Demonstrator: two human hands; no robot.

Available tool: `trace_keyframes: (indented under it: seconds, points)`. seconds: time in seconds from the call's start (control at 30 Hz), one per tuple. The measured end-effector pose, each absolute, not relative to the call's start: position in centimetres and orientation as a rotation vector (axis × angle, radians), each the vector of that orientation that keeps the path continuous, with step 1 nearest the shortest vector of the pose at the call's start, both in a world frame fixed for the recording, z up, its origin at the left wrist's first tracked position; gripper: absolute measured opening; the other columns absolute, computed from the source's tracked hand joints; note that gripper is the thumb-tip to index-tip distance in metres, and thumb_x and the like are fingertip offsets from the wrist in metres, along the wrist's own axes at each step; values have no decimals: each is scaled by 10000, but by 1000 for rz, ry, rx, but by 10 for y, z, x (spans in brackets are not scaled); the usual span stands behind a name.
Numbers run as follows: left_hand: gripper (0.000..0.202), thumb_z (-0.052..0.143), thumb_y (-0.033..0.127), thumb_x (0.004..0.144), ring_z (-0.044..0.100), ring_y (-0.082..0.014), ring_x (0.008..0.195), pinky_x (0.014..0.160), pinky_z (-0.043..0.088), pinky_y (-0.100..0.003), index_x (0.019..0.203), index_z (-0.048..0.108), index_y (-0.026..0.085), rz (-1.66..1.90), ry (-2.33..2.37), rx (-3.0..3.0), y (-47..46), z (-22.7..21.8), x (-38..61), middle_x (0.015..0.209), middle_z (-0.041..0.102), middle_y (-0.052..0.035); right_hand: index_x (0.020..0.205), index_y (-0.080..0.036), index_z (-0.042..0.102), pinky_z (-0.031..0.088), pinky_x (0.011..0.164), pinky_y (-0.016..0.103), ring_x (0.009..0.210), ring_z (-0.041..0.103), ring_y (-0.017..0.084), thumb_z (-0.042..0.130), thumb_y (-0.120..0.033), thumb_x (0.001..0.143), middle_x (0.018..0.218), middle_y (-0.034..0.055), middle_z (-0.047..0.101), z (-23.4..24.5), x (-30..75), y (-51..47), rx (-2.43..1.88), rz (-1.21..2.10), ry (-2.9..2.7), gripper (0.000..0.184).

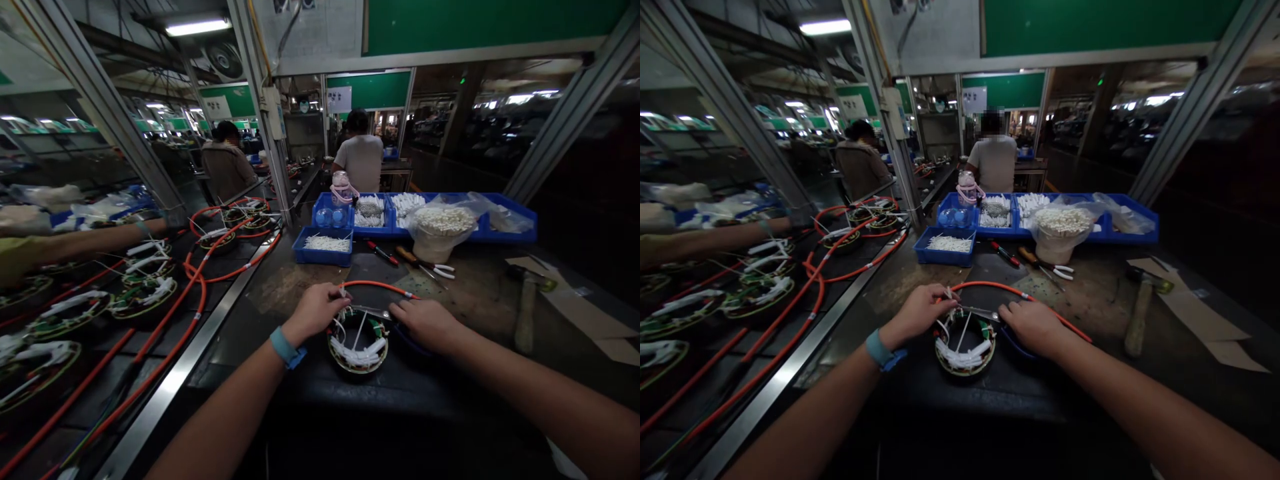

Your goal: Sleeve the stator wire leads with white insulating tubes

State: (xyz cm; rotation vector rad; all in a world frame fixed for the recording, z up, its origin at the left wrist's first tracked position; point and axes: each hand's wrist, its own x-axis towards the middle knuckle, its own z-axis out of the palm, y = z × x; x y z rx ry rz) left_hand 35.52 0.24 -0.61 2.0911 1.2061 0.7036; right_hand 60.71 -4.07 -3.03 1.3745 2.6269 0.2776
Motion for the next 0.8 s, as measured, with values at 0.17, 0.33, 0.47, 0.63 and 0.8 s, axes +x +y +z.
trace_keyframes:
  seconds: [0.17,0.33,0.47,0.63,0.8]
  points:
    - [301,477,335,835,633,-181,774,705,486,-282,917,692,140,834,1216,1921,-7,-16,340,850,703,-51,1131,-152,529,418,608,286,784,621,219,417,-73,818,905,100,642,-24,610,-49,1396,318,2643,342]
    - [251,524,306,801,628,-174,755,680,482,-267,874,702,144,870,1189,1859,-11,-13,342,823,698,-43,1096,-159,537,411,589,294,754,632,226,415,-79,843,897,92,648,-7,582,-41,1267,325,2670,292]
    - [193,573,293,767,622,-177,782,716,470,-273,815,714,171,922,1204,1840,-12,-11,343,813,690,-38,1039,-157,556,399,582,281,734,636,220,420,-86,849,842,78,651,-6,574,-34,1216,313,2666,244]
    - [340,460,376,831,596,-178,864,749,461,-279,950,669,136,1127,1345,1710,-13,-10,326,939,657,-75,1082,-151,551,396,592,274,753,628,210,411,-70,830,873,90,650,-17,605,-51,1337,281,2621,299]
    - [609,673,270,659,542,-117,581,558,415,-211,1234,534,127,539,1078,1788,-28,4,325,651,606,36,1119,-179,543,402,638,308,765,609,218,427,-58,776,921,90,647,-19,629,-87,1366,228,2682,383]
